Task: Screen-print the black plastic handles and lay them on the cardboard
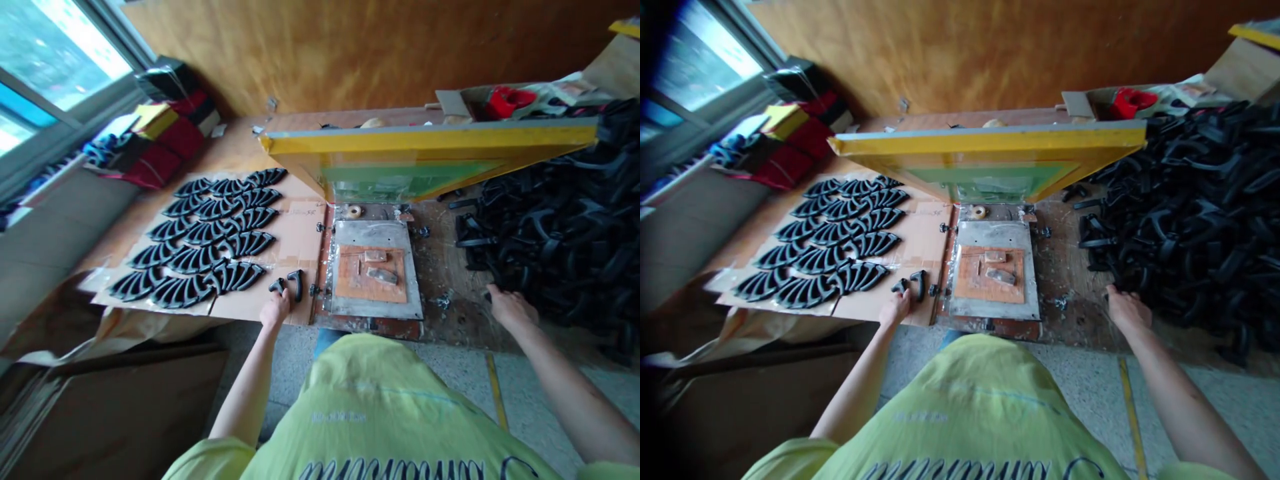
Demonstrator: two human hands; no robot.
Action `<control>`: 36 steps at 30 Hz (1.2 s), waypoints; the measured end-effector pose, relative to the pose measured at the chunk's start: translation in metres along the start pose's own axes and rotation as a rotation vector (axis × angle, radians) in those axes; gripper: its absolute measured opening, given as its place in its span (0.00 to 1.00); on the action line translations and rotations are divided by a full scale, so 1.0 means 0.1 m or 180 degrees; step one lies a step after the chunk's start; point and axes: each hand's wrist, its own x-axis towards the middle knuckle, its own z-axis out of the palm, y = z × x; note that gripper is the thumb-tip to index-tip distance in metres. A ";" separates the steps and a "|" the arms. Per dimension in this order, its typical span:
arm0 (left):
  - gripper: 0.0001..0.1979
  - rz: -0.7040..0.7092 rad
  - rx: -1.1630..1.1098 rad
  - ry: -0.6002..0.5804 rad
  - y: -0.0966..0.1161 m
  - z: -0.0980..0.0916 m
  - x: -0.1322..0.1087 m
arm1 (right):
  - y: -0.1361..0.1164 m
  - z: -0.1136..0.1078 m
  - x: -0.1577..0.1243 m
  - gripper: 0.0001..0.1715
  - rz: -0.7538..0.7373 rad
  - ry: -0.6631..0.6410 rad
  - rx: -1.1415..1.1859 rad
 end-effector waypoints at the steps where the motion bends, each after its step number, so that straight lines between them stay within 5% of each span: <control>1: 0.32 -0.0052 0.0053 0.0013 0.03 0.03 -0.01 | 0.05 0.06 0.00 0.29 -0.0062 0.0059 0.0038; 6: 0.47 -0.0073 0.0323 0.0077 0.20 0.10 -0.13 | 0.00 -0.01 0.00 0.36 -0.0077 0.0070 0.0248; 10: 0.41 -0.0091 0.0411 0.0164 0.27 0.10 -0.19 | -0.23 -0.38 -0.03 0.33 -0.0349 0.0634 0.1322; 15: 0.38 -0.0008 0.0342 0.0585 0.52 0.03 -0.07 | -0.94 -0.75 -0.10 0.33 -0.0507 0.0762 0.3136; 20: 0.36 0.0225 0.0287 0.0716 0.98 -0.09 0.33 | -1.80 -0.72 -0.08 0.37 -0.0651 0.0656 0.4019; 24: 0.35 0.0340 0.0226 0.0684 1.19 -0.09 0.55 | -2.23 -0.61 -0.15 0.36 -0.0910 0.0839 0.3577; 30: 0.39 0.0499 0.0174 0.0719 1.13 -0.11 0.46 | -2.45 -0.47 -0.33 0.32 -0.1505 0.1370 0.2304; 33: 0.37 0.0422 -0.0059 0.0752 1.12 -0.30 0.39 | -2.47 -0.46 -0.34 0.27 -0.1849 0.1679 0.1605; 36: 0.30 0.0634 -0.0596 0.0865 1.24 -0.65 0.31 | -2.45 -0.52 -0.32 0.21 -0.2104 0.1527 0.1110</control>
